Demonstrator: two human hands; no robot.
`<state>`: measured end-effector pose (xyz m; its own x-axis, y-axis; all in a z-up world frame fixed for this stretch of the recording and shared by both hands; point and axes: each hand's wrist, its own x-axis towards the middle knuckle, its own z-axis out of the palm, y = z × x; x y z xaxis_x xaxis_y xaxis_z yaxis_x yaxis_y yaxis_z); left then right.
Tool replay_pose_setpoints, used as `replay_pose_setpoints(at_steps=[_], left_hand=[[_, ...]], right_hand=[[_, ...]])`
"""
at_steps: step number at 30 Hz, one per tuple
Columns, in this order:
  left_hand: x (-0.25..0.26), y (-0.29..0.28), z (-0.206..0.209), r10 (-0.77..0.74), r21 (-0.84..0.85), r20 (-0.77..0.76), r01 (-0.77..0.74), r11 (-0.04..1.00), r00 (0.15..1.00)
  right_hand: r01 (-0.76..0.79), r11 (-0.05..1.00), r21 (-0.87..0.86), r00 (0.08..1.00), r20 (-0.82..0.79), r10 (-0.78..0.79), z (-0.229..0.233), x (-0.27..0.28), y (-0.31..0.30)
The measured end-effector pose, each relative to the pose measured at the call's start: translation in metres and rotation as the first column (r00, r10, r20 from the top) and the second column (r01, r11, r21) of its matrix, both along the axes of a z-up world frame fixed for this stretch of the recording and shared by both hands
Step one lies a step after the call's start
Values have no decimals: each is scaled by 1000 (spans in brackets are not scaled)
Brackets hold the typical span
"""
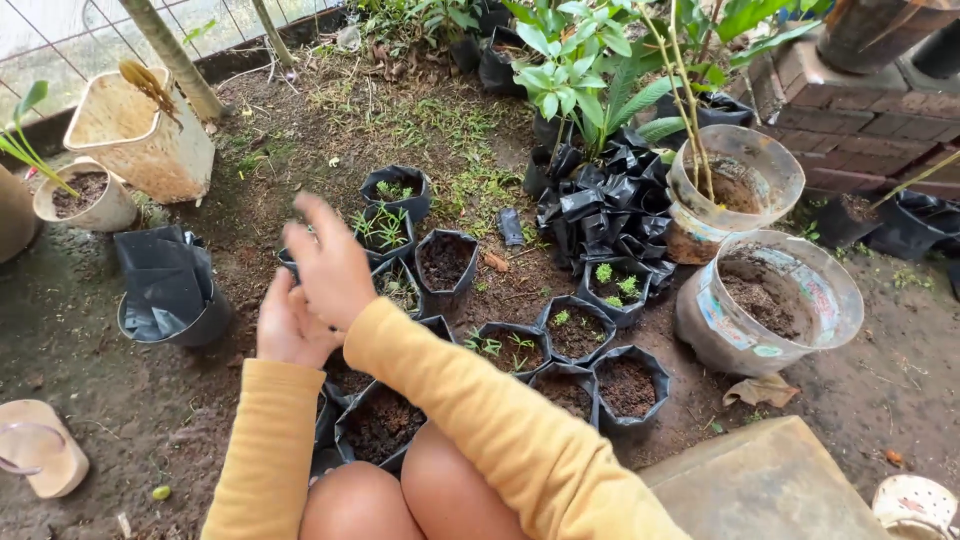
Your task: Arranging seedlings in polybags and firming the soil around them in a nursery setting.
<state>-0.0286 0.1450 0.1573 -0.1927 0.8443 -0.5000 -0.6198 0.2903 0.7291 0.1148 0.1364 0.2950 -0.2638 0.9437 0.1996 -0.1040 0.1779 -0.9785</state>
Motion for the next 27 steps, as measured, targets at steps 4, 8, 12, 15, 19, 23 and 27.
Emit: replay_pose_setpoints(at_steps=[4,8,12,15,19,23,27], left_hand=[[7,-4,18,179,148,202,-211,966,963],[23,-22,25,381,188,-202,-346,919,902],[69,-44,65,156,241,-881,140,960,447],[9,15,-92,-352,-304,-914,234,924,203],[-8,45,-187,-380,-339,-730,183,923,567],[29,38,-124,-192,-178,-705,92,980,683],[38,28,-85,121,75,-698,-96,993,706]], right_hand=[[-191,965,182,886,456,89,-155,-38,41],[-173,965,-195,677,688,260,-238,-39,76],[-387,640,-664,922,-270,278,-197,-23,60],[-145,715,-684,929,-342,-139,-168,-23,62],[167,986,-11,944,-287,-163,-91,17,33],[-24,983,180,971,236,-20,-179,12,67],[154,961,-228,778,628,24,-296,19,151]])
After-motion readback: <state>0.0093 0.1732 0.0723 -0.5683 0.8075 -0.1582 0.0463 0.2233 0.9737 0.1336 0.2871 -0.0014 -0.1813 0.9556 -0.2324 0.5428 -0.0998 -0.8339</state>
